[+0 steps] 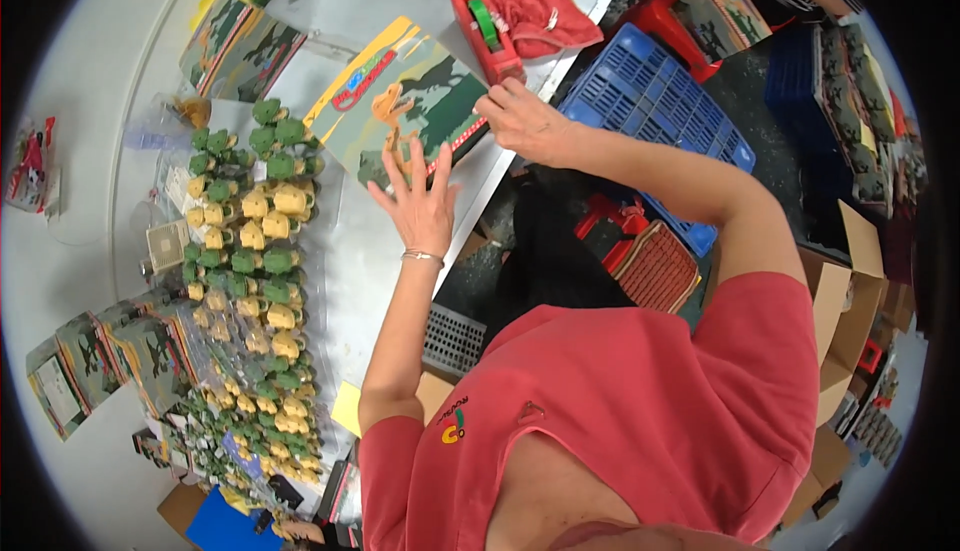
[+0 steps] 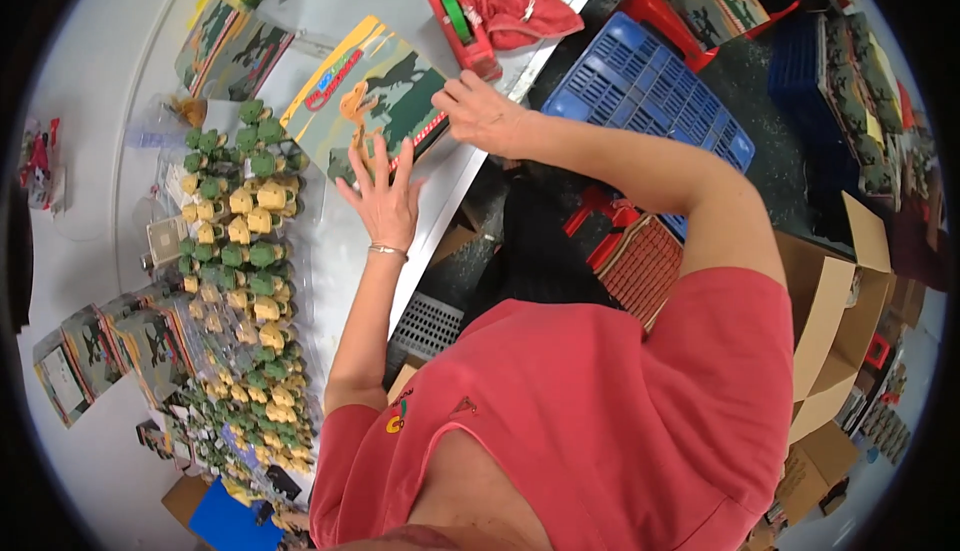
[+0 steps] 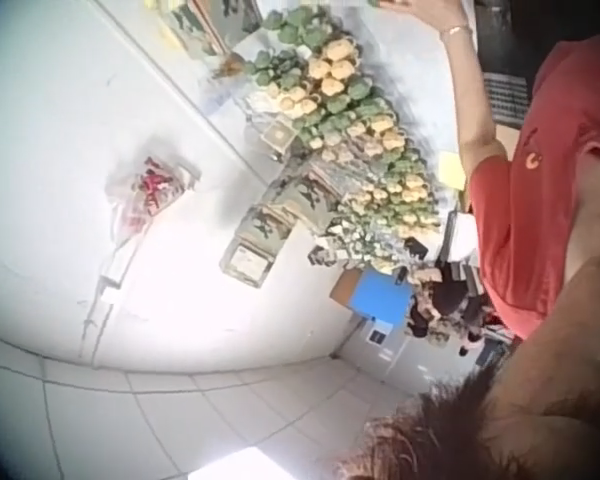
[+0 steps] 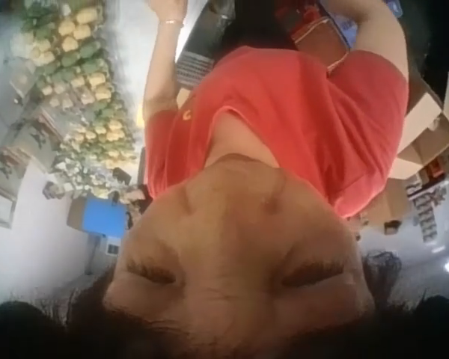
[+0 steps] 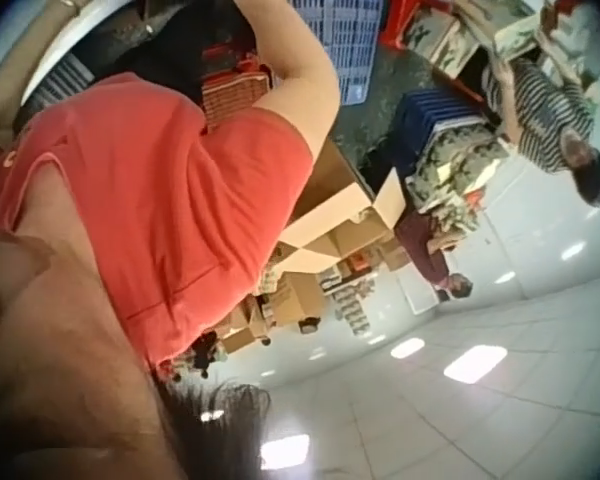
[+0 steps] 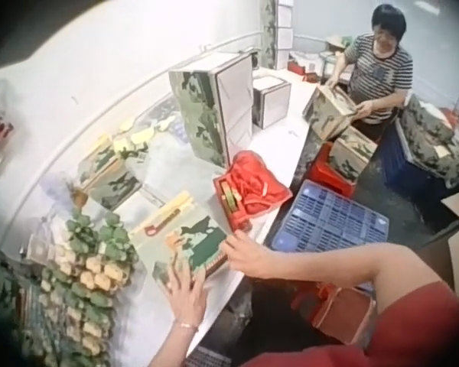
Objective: Packing toy dinosaurs into display boxes at a factory workstation.
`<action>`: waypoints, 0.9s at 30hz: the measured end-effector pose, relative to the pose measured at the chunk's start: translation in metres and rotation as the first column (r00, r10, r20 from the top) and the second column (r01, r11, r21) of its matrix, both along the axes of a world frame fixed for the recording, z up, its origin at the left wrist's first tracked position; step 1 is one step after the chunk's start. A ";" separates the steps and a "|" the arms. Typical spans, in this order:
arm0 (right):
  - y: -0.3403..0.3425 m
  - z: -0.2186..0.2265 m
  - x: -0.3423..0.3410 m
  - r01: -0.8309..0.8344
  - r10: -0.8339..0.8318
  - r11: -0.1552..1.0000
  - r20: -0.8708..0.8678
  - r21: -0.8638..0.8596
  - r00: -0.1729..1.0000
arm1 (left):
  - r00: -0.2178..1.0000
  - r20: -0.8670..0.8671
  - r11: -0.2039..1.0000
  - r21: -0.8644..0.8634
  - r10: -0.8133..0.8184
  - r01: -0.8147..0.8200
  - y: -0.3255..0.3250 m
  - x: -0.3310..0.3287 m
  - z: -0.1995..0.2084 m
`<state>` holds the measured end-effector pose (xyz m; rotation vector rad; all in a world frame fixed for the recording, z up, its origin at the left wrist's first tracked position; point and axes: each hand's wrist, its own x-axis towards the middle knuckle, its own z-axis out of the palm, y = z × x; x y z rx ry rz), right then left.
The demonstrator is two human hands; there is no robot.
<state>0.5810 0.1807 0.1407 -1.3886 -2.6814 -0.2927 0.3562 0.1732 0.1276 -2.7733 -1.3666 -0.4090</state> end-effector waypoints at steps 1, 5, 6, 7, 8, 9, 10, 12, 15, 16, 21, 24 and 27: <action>0.001 -0.005 -0.001 0.024 -0.023 1.000 -0.066 0.017 0.998 | 0.997 -0.039 0.996 0.070 0.060 -0.057 0.001 -0.001 -0.015; 0.010 -0.044 0.041 0.170 -0.426 0.905 -0.843 -0.391 0.328 | 0.988 -0.079 0.983 0.139 0.130 -0.119 0.001 0.003 -0.029; 0.020 -0.058 0.059 0.202 -0.530 0.833 -0.847 -0.515 0.029 | 0.988 -0.074 0.983 0.138 0.135 -0.124 -0.001 0.005 -0.029; 0.031 -0.076 0.083 0.188 -0.611 0.772 -0.790 -0.608 -0.047 | 0.990 -0.052 0.981 0.153 0.128 -0.119 -0.001 0.010 -0.028; 0.040 -0.075 0.088 0.149 -0.683 0.705 -0.720 -0.694 -0.123 | 0.991 -0.053 0.981 0.157 0.124 -0.114 -0.002 0.009 -0.028; 0.047 -0.078 0.086 0.150 -0.680 0.706 -0.722 -0.692 -0.128 | 0.989 -0.049 0.980 0.152 0.136 -0.128 -0.002 0.007 -0.027; 0.059 -0.081 0.081 0.097 -0.819 0.513 -0.520 -0.853 -0.243 | 0.988 -0.045 0.979 0.147 0.149 -0.141 -0.002 0.006 -0.027; 0.077 -0.091 0.074 0.012 -0.898 0.291 -0.277 -0.957 -0.341 | 0.988 -0.045 0.979 0.144 0.151 -0.143 -0.001 0.007 -0.029; 0.096 -0.111 0.062 0.002 -0.928 0.204 -0.194 -0.979 -0.317 | 0.987 -0.026 0.979 0.141 0.156 -0.150 -0.001 0.008 -0.029; 0.098 -0.114 0.059 -0.003 -0.931 0.202 -0.191 -0.979 -0.313 | 0.987 -0.011 0.978 0.140 0.161 -0.157 -0.002 0.007 -0.031; 0.108 -0.139 0.065 -0.108 -0.792 0.323 -0.206 -0.940 -0.575 | 0.987 0.028 0.975 0.152 0.158 -0.161 0.000 0.011 -0.031; 0.103 -0.134 0.058 -0.188 -0.693 0.446 -0.204 -0.875 -0.692 | 0.986 0.023 0.979 0.120 0.165 -0.166 0.001 0.008 -0.030; 0.090 -0.132 0.057 -0.264 -0.613 0.617 -0.241 -0.742 -0.753 | 0.986 0.011 0.975 0.150 0.163 -0.163 0.003 0.005 -0.032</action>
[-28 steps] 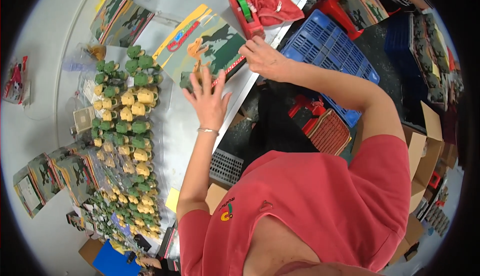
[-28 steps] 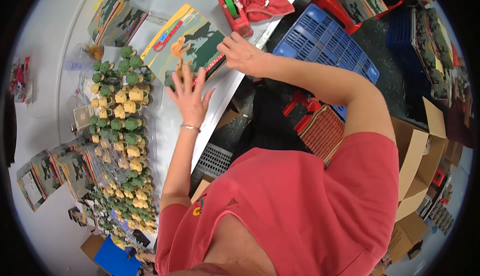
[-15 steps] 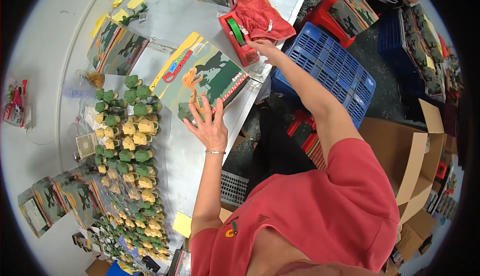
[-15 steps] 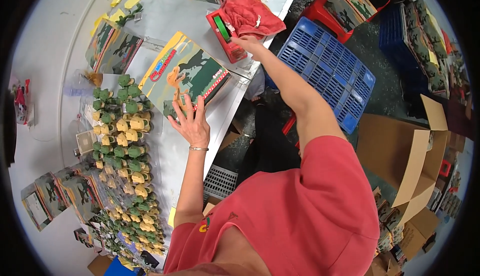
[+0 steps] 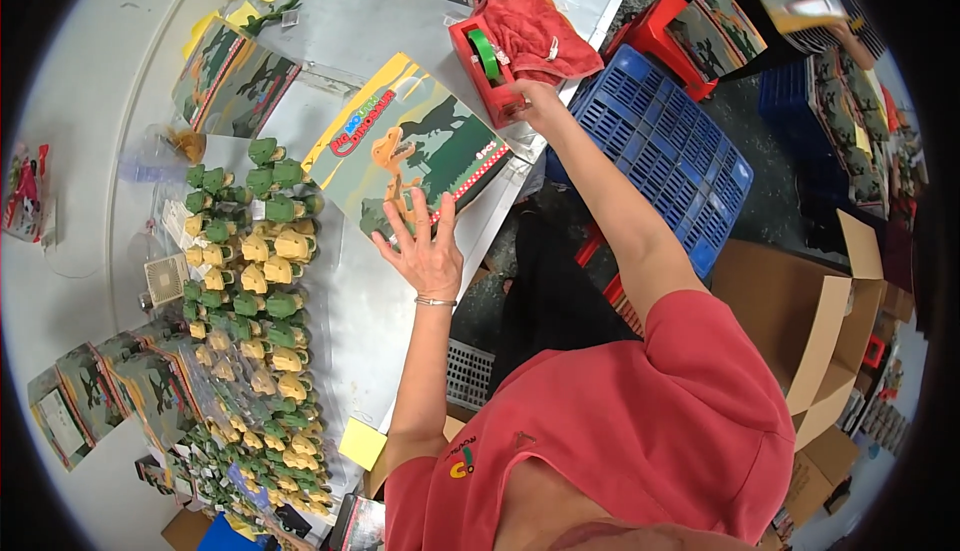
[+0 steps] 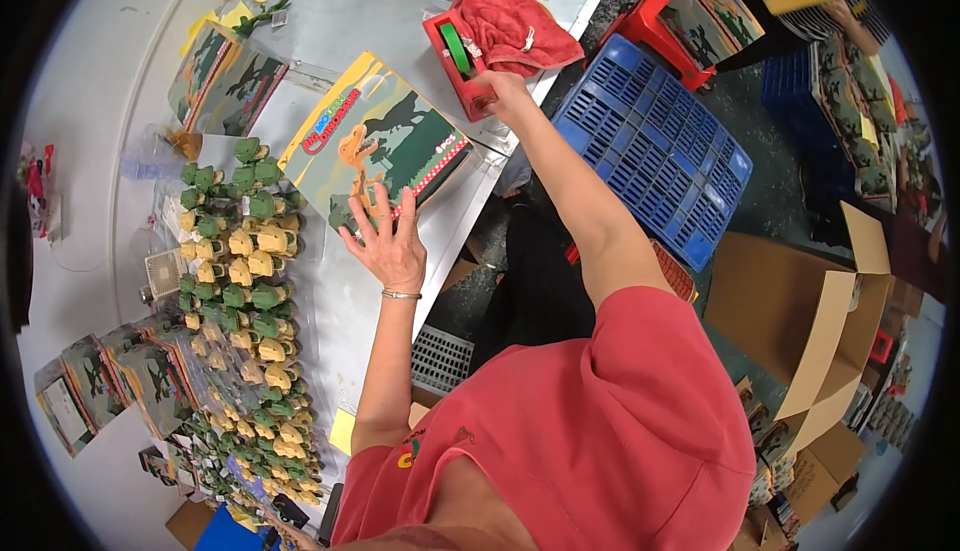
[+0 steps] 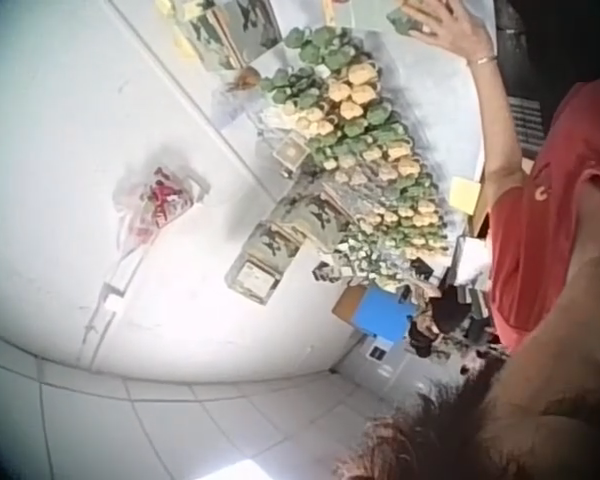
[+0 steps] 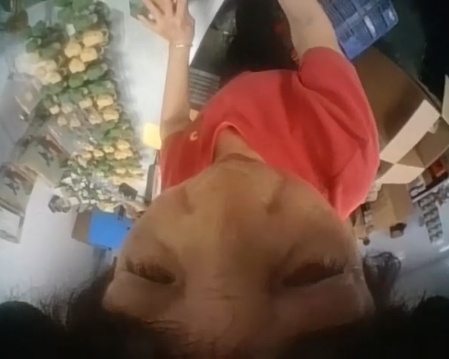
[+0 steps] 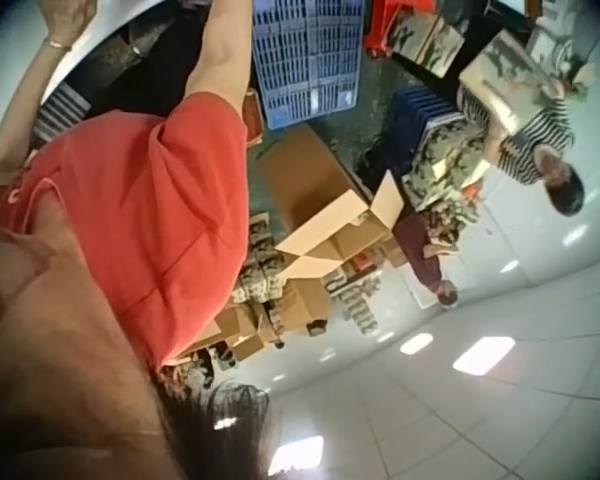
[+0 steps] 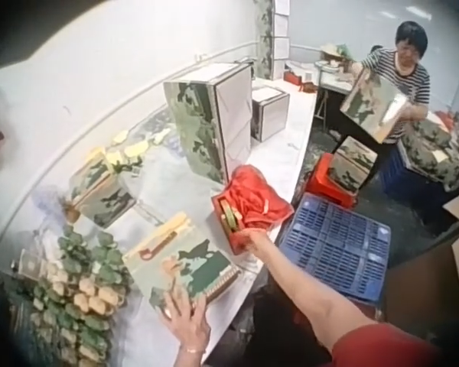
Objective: Packing toy dinosaurs into display boxes at a factory workstation.
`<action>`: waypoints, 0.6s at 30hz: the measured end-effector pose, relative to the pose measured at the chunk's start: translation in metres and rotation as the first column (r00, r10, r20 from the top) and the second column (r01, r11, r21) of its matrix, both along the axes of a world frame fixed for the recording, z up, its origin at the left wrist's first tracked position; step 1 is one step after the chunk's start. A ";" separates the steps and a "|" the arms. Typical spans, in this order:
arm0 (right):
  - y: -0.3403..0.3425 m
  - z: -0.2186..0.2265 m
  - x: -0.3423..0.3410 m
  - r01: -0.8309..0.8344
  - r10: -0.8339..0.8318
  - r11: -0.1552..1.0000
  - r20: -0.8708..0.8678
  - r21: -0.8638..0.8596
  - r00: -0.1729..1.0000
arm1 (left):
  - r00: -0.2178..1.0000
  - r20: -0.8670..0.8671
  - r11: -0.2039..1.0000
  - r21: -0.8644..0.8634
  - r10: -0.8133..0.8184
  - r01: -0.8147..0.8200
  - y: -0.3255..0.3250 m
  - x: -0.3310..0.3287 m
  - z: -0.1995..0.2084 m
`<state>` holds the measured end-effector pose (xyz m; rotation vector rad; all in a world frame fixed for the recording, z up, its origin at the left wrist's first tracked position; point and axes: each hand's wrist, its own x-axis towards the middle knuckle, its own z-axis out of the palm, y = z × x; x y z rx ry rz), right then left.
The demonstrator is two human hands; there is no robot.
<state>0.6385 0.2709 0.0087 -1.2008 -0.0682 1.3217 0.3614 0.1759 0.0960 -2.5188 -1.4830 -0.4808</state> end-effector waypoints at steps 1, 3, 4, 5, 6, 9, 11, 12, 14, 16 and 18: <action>-0.007 -0.003 -0.001 -0.004 0.004 1.000 -0.002 -0.001 1.000 | 1.000 0.005 1.000 0.003 -0.004 0.004 0.000 -0.001 -0.001; -0.023 -0.021 -0.001 -0.056 0.044 0.974 0.060 0.220 0.997 | 1.000 0.015 1.000 0.008 -0.015 0.015 0.001 0.001 -0.001; -0.026 -0.031 -0.004 -0.054 0.042 0.974 0.061 0.221 0.997 | 1.000 0.006 1.000 0.002 -0.017 0.017 0.001 0.002 -0.001; -0.028 -0.037 -0.012 -0.051 -0.010 0.978 0.290 0.204 0.957 | 1.000 -0.008 1.000 -0.006 -0.015 0.015 0.000 0.002 -0.001; -0.030 -0.043 -0.018 -0.044 -0.059 0.981 0.504 0.189 0.862 | 1.000 -0.011 1.000 -0.006 -0.012 0.012 0.000 0.002 0.000; -0.035 -0.048 -0.026 -0.043 -0.081 0.991 0.813 0.130 0.577 | 1.000 -0.007 1.000 -0.011 0.000 0.000 -0.001 0.001 0.002; -0.035 -0.060 -0.021 -0.018 -0.133 0.987 0.884 0.157 0.448 | 1.000 0.004 1.000 -0.022 -0.011 0.011 -0.002 0.004 0.003; -0.036 -0.067 -0.014 0.045 -0.052 0.998 0.822 0.032 0.567 | 1.000 0.003 1.000 -0.021 -0.015 0.015 -0.004 0.005 0.004; -0.050 -0.069 -0.012 0.067 0.124 0.975 0.769 -0.212 0.627 | 1.000 -0.023 0.999 -0.033 0.003 -0.004 -0.004 0.001 0.003; -0.076 -0.094 0.007 0.074 -0.013 0.995 0.670 -0.063 0.742 | 0.999 0.011 0.998 -0.041 -0.040 0.041 0.000 0.016 0.007; -0.097 -0.062 -0.026 0.066 -0.096 0.994 0.434 0.083 0.896 | 1.000 0.018 0.997 -0.072 -0.019 0.020 -0.004 0.004 0.009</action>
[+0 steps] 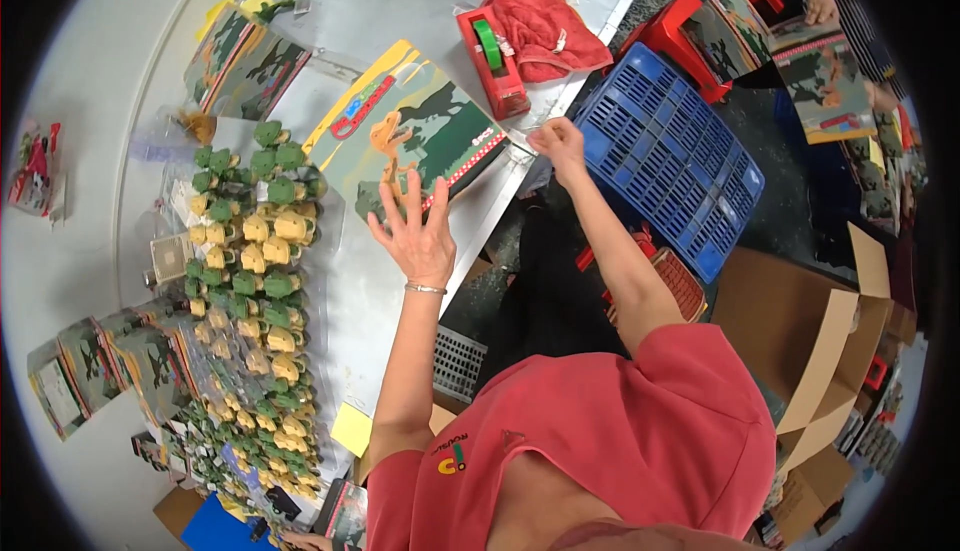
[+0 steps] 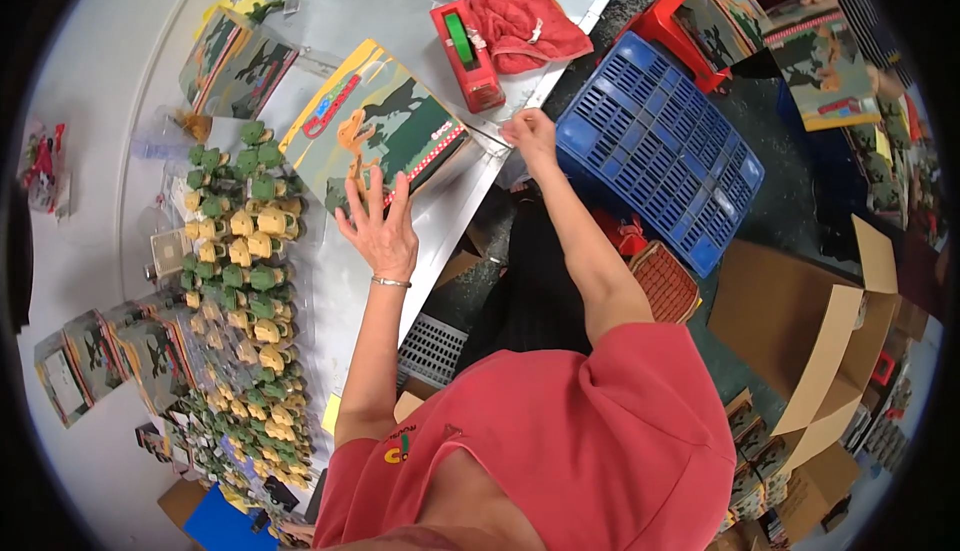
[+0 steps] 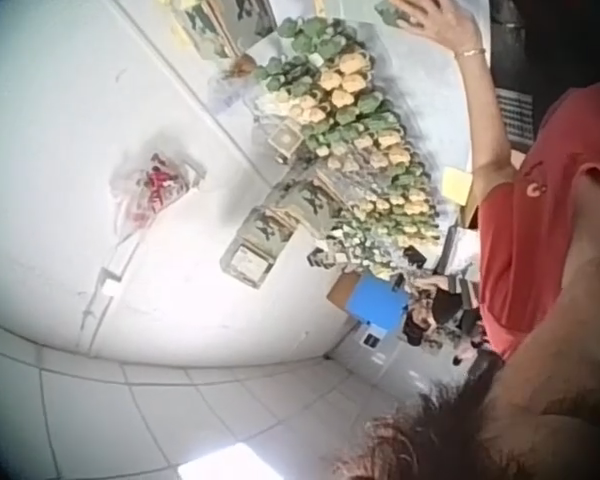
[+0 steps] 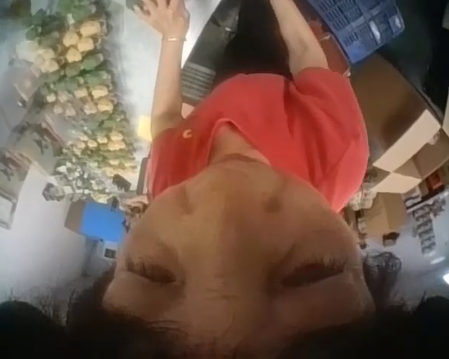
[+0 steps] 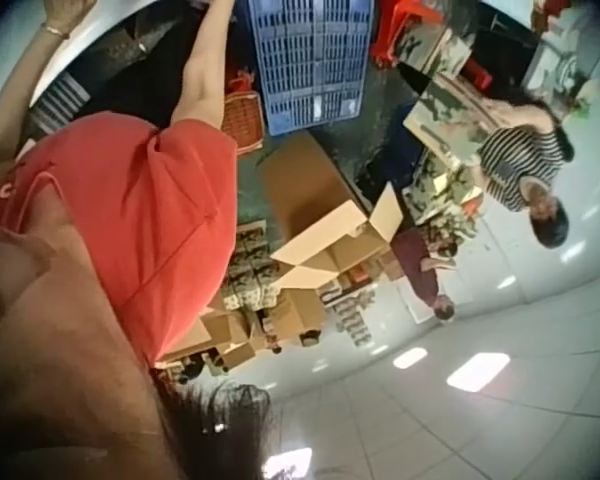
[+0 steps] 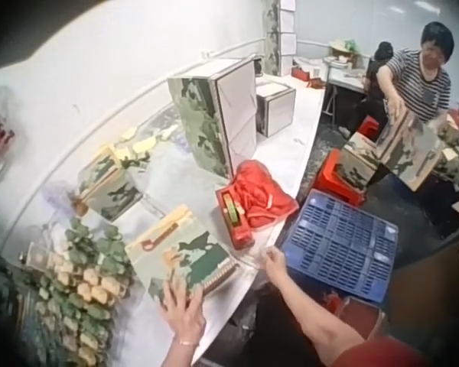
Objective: Packing toy dinosaurs into display boxes at a factory workstation.
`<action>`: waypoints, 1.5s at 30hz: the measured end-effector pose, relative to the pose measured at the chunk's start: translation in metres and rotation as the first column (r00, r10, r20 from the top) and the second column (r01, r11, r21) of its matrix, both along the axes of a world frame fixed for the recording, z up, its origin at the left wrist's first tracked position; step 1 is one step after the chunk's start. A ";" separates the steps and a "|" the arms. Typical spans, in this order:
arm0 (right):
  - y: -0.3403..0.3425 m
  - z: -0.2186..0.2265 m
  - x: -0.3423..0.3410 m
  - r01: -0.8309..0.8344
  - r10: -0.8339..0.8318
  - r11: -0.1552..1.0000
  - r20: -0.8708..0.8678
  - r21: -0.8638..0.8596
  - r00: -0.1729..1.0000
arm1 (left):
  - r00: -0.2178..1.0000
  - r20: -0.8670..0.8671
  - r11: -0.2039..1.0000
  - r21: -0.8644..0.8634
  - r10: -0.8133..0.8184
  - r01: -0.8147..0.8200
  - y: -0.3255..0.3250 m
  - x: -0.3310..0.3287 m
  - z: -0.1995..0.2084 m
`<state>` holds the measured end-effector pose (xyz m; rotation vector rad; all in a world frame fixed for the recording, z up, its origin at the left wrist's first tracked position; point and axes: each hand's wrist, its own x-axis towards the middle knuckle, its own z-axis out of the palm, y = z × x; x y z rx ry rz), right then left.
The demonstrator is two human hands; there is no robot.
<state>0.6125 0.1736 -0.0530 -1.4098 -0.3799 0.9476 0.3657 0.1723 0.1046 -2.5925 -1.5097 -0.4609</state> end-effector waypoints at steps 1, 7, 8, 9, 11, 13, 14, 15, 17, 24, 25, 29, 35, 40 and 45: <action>-0.006 0.048 -0.010 -0.034 0.040 0.999 -0.198 0.031 0.979 | 0.999 -0.008 0.999 0.002 0.032 -0.032 0.002 -0.005 0.002; -0.034 0.184 -0.060 -0.583 0.594 0.803 -0.086 0.126 0.800 | 0.978 0.165 0.992 -0.001 -0.127 0.129 0.010 -0.009 0.000; -0.035 0.191 -0.075 -0.603 0.620 0.781 -0.087 0.163 0.779 | 0.973 0.164 0.986 0.058 -0.161 0.154 0.013 -0.009 -0.002; -0.033 0.190 -0.088 -0.620 0.639 0.764 -0.075 0.178 0.765 | 0.974 0.163 0.987 0.056 -0.155 0.147 0.013 -0.008 -0.004; -0.025 0.181 -0.109 -0.582 0.603 0.790 -0.071 0.190 0.795 | 0.948 0.283 0.989 0.063 -0.146 0.134 0.015 -0.006 -0.007; -0.019 0.177 -0.119 -0.559 0.570 0.817 -0.053 0.143 0.820 | 0.942 0.303 0.989 0.078 -0.142 0.124 0.015 -0.004 -0.008; -0.018 0.176 -0.124 -0.529 0.534 0.843 -0.036 0.098 0.845 | 0.937 0.319 0.989 0.091 -0.141 0.118 0.014 -0.005 -0.009; -0.018 0.176 -0.128 -0.535 0.541 0.839 -0.037 0.101 0.840 | 0.932 0.335 0.988 0.105 -0.142 0.113 0.013 -0.007 -0.009; -0.017 0.175 -0.132 -0.458 0.463 0.884 -0.039 0.088 0.886 | 0.943 0.292 0.983 0.129 -0.160 0.127 0.011 -0.010 -0.007; -0.028 0.166 -0.145 -0.348 0.364 0.926 -0.099 0.146 0.926 | 0.965 0.213 0.988 0.071 -0.151 0.139 0.007 -0.014 -0.007; -0.030 0.165 -0.146 -0.335 0.347 0.932 -0.073 0.135 0.935 | 0.957 0.244 0.987 0.070 -0.158 0.146 0.007 -0.014 -0.006; -0.033 0.161 -0.144 -0.335 0.338 0.937 -0.024 0.095 0.941 | 0.954 0.238 0.983 0.059 -0.184 0.174 0.007 -0.016 0.000; -0.030 0.133 -0.140 -0.363 0.329 0.918 0.202 0.162 0.922 | 0.929 0.355 0.994 0.012 -0.105 0.107 0.011 -0.006 0.011; -0.036 0.148 -0.137 -0.353 0.417 0.870 -0.132 0.343 0.899 | 0.946 0.301 0.987 0.142 -0.119 0.079 0.017 -0.006 -0.004; -0.074 0.135 -0.128 -0.326 0.316 0.944 -0.149 -0.043 0.937 | 0.976 0.215 0.989 0.145 -0.043 0.011 0.014 -0.006 0.002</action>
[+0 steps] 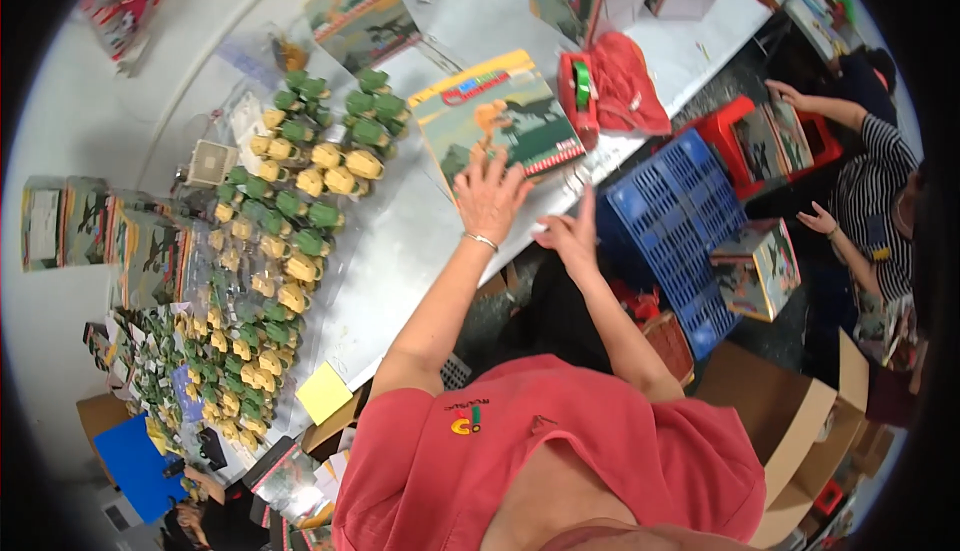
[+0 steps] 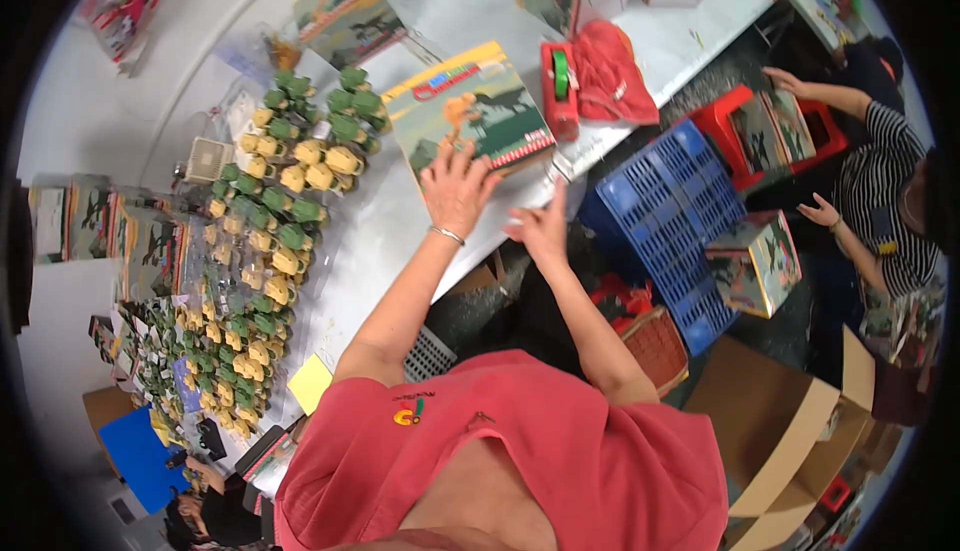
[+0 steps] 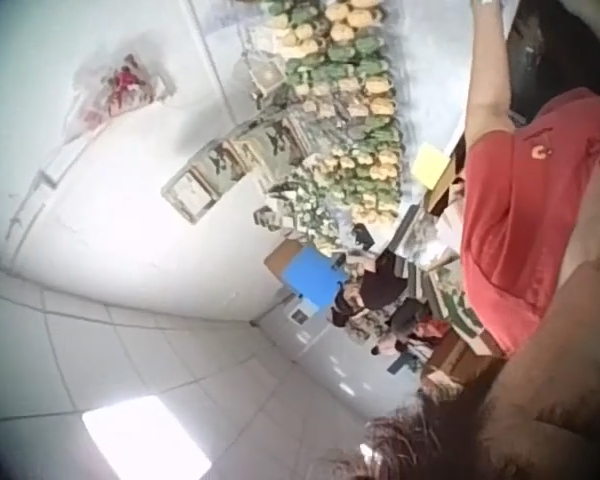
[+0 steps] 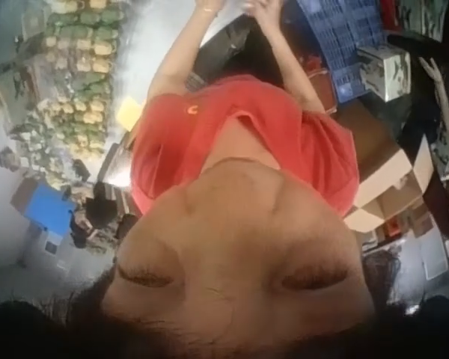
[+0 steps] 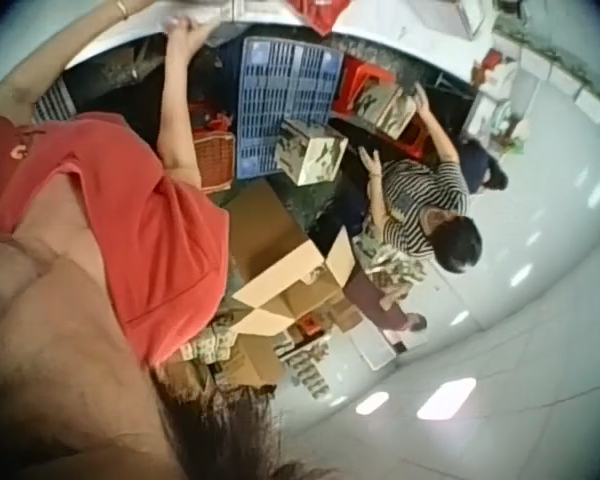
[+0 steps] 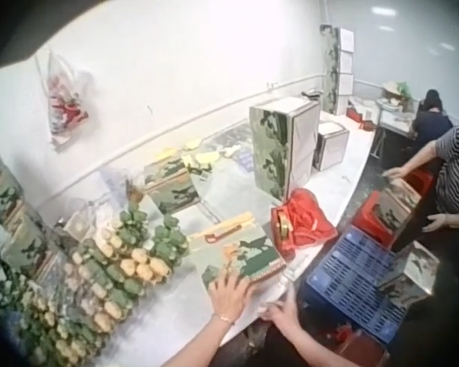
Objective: Packing toy dinosaurs into display boxes at a factory workstation.
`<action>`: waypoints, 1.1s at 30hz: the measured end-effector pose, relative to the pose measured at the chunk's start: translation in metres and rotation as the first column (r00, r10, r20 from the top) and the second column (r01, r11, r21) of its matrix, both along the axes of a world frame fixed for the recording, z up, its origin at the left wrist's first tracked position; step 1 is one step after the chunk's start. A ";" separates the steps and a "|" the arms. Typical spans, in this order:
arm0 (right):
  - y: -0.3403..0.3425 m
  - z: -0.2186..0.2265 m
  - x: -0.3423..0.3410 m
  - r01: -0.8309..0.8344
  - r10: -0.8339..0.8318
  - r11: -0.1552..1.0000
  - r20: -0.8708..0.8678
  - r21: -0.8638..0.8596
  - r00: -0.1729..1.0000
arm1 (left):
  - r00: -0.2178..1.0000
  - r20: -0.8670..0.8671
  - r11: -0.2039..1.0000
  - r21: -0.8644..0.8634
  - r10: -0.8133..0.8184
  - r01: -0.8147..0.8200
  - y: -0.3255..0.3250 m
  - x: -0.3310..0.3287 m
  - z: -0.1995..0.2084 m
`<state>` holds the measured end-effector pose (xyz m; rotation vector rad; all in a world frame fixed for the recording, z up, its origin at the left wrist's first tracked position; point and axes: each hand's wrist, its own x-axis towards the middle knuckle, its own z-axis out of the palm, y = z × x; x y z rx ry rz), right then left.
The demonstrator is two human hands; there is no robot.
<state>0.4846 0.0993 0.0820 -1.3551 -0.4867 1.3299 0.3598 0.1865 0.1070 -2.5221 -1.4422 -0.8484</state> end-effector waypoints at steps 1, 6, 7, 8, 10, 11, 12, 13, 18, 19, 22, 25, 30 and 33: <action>-0.007 0.001 0.009 0.035 -0.041 0.997 0.094 0.067 0.995 | 1.000 -0.012 1.000 -0.018 -0.013 0.013 -0.002 -0.003 -0.003; 0.043 0.018 0.085 0.071 -0.156 0.974 0.404 0.217 0.901 | 0.976 -0.176 0.990 -0.074 -0.132 0.120 -0.017 -0.015 0.029; 0.056 0.015 0.095 0.026 -0.080 0.991 0.418 0.133 0.905 | 0.997 0.062 0.994 -0.101 -0.034 0.040 -0.019 -0.015 0.038; 0.065 0.026 0.094 -0.100 0.064 0.992 0.396 0.072 0.916 | 0.954 0.290 0.989 -0.145 0.078 -0.037 -0.019 -0.020 0.044; 0.082 -0.009 0.103 -0.181 0.130 0.978 0.378 0.103 0.917 | 0.886 0.349 0.930 -0.310 0.304 -0.197 -0.010 -0.022 0.009; 0.084 0.012 0.070 -0.303 0.316 0.949 0.255 -0.090 0.914 | 0.677 0.666 0.886 -0.461 0.313 0.044 -0.005 -0.042 -0.022; 0.092 0.015 0.067 -0.207 0.216 0.965 0.039 -0.158 0.976 | 0.349 0.875 0.808 -0.458 0.336 0.371 0.000 -0.041 -0.022; 0.092 0.012 0.072 -0.212 0.215 0.971 0.016 -0.113 0.976 | 0.342 0.879 0.813 -0.450 0.331 0.369 0.002 -0.039 -0.022; 0.086 0.043 0.092 -0.209 0.212 0.968 0.002 -0.139 0.977 | 0.480 0.668 0.636 -0.727 0.568 0.258 0.000 -0.037 0.018; 0.091 0.066 0.097 -0.176 0.181 0.980 0.054 -0.087 0.982 | 0.496 0.672 0.620 -0.726 0.549 0.297 0.004 -0.029 0.057; 0.135 0.123 0.105 -0.232 0.209 0.961 0.153 0.153 0.966 | 0.480 0.826 0.831 -0.470 0.295 0.298 0.039 -0.025 0.106; 0.213 0.204 0.100 -0.358 0.285 0.870 0.249 0.338 0.926 | 0.358 0.910 0.873 -0.339 0.210 0.351 0.111 -0.031 0.173; 0.360 0.282 0.026 -0.374 0.263 0.785 0.282 0.494 0.923 | 0.336 0.927 0.978 -0.201 0.168 0.064 0.234 -0.079 0.251; 0.461 0.283 -0.017 -0.539 0.344 0.719 0.450 0.439 0.824 | 0.327 0.928 0.984 -0.176 0.179 -0.038 0.310 -0.121 0.258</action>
